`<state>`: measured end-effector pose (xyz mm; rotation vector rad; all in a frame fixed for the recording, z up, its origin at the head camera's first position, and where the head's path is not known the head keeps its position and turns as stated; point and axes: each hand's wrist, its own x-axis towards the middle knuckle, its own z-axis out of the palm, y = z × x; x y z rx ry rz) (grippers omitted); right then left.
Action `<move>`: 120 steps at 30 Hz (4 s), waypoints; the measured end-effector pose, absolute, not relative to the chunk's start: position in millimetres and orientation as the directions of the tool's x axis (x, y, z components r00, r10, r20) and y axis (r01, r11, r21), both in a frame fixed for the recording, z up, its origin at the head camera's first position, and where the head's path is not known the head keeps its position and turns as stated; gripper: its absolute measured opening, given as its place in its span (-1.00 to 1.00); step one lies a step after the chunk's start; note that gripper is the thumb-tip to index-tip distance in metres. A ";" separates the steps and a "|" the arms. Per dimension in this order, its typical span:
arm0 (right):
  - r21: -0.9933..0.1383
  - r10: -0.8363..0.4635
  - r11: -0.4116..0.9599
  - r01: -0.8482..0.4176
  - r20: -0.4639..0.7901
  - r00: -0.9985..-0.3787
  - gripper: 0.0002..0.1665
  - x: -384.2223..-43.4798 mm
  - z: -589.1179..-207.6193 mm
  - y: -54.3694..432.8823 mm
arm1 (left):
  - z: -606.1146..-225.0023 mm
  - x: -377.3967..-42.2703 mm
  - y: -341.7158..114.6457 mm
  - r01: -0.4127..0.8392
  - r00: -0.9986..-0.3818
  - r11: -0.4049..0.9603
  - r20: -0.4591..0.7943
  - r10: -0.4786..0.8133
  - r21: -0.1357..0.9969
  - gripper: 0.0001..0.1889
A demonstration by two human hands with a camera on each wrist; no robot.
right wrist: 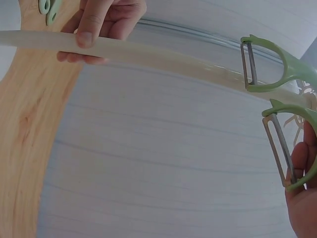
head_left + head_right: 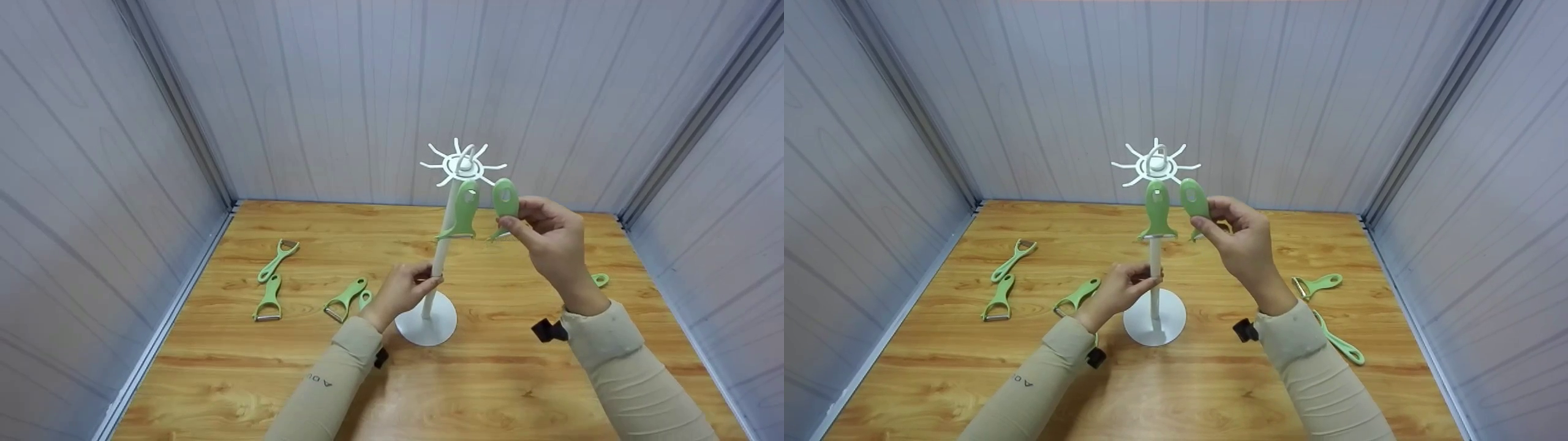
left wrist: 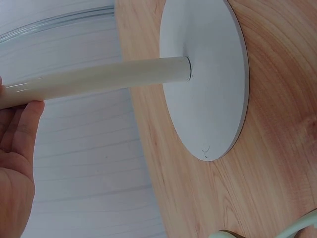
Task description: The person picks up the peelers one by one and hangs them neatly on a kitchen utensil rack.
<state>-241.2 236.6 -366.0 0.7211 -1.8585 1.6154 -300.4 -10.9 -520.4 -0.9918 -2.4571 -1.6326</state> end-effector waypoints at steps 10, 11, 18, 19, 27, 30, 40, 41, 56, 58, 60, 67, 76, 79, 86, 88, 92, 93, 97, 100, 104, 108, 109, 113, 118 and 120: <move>-0.718 -0.046 0.066 -0.693 0.691 -0.721 -0.74 -250.3 -369.7 236.3 | -521.1 -300.3 -9.9 0.527 -0.794 0.243 0.370 0.483 0.814 -0.81; -0.724 -0.047 0.060 -0.688 0.686 -0.726 -0.74 -250.8 -370.1 236.1 | -520.9 -300.3 -10.0 0.527 -0.793 0.242 0.370 0.483 0.815 -0.81; -0.749 -0.062 0.061 -0.660 0.657 -0.751 -0.74 -251.5 -371.0 231.8 | -519.2 -299.7 -11.0 0.512 -0.799 0.247 0.351 0.488 0.822 -0.78; -0.750 -0.064 0.064 -0.658 0.655 -0.753 -0.74 -251.4 -371.2 230.9 | -519.1 -299.6 -11.2 0.509 -0.801 0.250 0.347 0.489 0.824 -0.78; -0.757 -0.090 0.067 -0.650 0.644 -0.759 -0.76 -248.8 -373.0 221.6 | -521.1 -299.8 -9.6 0.513 -0.798 0.252 0.348 0.491 0.821 -0.80; -0.755 -0.105 0.069 -0.652 0.644 -0.757 -0.74 -247.4 -372.7 216.8 | -521.7 -300.2 -9.6 0.515 -0.796 0.247 0.351 0.492 0.821 -0.80; -0.759 -0.121 0.075 -0.647 0.637 -0.761 -0.74 -245.7 -370.8 199.3 | -518.7 -300.7 -9.3 0.505 -0.798 0.228 0.349 0.492 0.832 -0.80; -0.761 -0.117 0.073 -0.645 0.635 -0.763 -0.74 -245.9 -370.9 198.4 | -518.7 -300.7 -9.1 0.506 -0.797 0.230 0.350 0.492 0.831 -0.80; -0.759 -0.107 0.052 -0.649 0.642 -0.759 -0.63 -246.9 -374.5 219.3 | -518.2 -299.3 -11.6 0.509 -0.801 0.262 0.341 0.491 0.820 -0.78; -0.753 -0.105 0.063 -0.655 0.648 -0.754 -0.59 -247.0 -374.4 224.9 | -517.9 -299.1 -12.0 0.512 -0.802 0.264 0.346 0.487 0.817 -0.78; -0.743 -0.104 0.073 -0.665 0.658 -0.746 -0.61 -247.7 -374.7 230.9 | -517.8 -299.2 -12.4 0.516 -0.802 0.266 0.350 0.483 0.814 -0.79; -0.736 -0.096 0.068 -0.674 0.667 -0.739 -0.75 -249.7 -381.0 252.9 | -516.7 -300.0 -13.0 0.515 -0.804 0.270 0.349 0.482 0.814 -0.79; -0.797 -0.046 0.111 -0.594 0.593 -0.804 -0.74 -248.8 -391.7 277.5 | -517.9 -301.0 -12.4 0.521 -0.803 0.274 0.355 0.479 0.808 -0.81; -0.821 -0.024 0.102 -0.561 0.562 -0.827 -0.73 -249.0 -396.9 285.9 | -517.0 -300.5 -12.2 0.515 -0.801 0.265 0.347 0.488 0.815 -0.79; -0.843 0.001 0.100 -0.528 0.531 -0.848 -0.72 -247.6 -409.9 303.3 | -518.6 -300.8 -11.1 0.525 -0.791 0.256 0.355 0.498 0.812 -0.80; -0.848 0.021 0.125 -0.516 0.522 -0.853 -0.73 -247.2 -413.0 306.7 | -519.3 -301.2 -10.7 0.528 -0.790 0.254 0.360 0.497 0.810 -0.81; -0.860 0.069 0.191 -0.474 0.493 -0.867 -0.73 -246.3 -418.7 313.2 | -520.4 -301.5 -10.3 0.529 -0.792 0.256 0.362 0.492 0.809 -0.80; -0.862 0.077 0.204 -0.463 0.486 -0.871 -0.73 -246.1 -420.1 315.0 | -520.7 -301.6 -10.2 0.528 -0.793 0.258 0.361 0.491 0.809 -0.80; -0.859 0.084 0.261 -0.441 0.475 -0.876 -0.73 -245.7 -426.3 322.4 | -520.4 -301.1 -10.3 0.523 -0.797 0.264 0.355 0.489 0.811 -0.80; -0.857 0.089 0.290 -0.426 0.467 -0.880 -0.72 -245.7 -433.5 328.3 | -519.7 -300.3 -10.6 0.515 -0.800 0.265 0.345 0.491 0.815 -0.80; -0.860 0.095 0.305 -0.409 0.454 -0.886 -0.71 -245.8 -444.3 337.4 | -519.1 -299.6 -10.8 0.518 -0.799 0.267 0.348 0.491 0.813 -0.80; -0.871 0.101 0.320 -0.372 0.422 -0.901 -0.70 -245.0 -453.9 347.0 | -520.0 -299.6 -10.7 0.521 -0.798 0.272 0.350 0.490 0.809 -0.79; -0.874 0.100 0.327 -0.360 0.411 -0.906 -0.69 -244.6 -456.3 349.6 | -520.2 -299.5 -10.6 0.521 -0.799 0.274 0.349 0.490 0.809 -0.78; -0.889 0.097 0.341 -0.305 0.356 -0.929 -0.65 -244.1 -466.2 360.3 | -520.9 -299.6 -10.1 0.510 -0.805 0.279 0.337 0.489 0.814 -0.76; -0.884 0.114 0.378 -0.275 0.339 -0.934 -0.63 -247.0 -479.1 372.5 | -520.6 -299.6 -10.1 0.509 -0.806 0.283 0.335 0.488 0.813 -0.77; -0.873 0.120 0.406 -0.271 0.345 -0.931 -0.62 -248.3 -483.9 377.2 | -520.1 -299.5 -10.3 0.509 -0.806 0.284 0.334 0.488 0.813 -0.78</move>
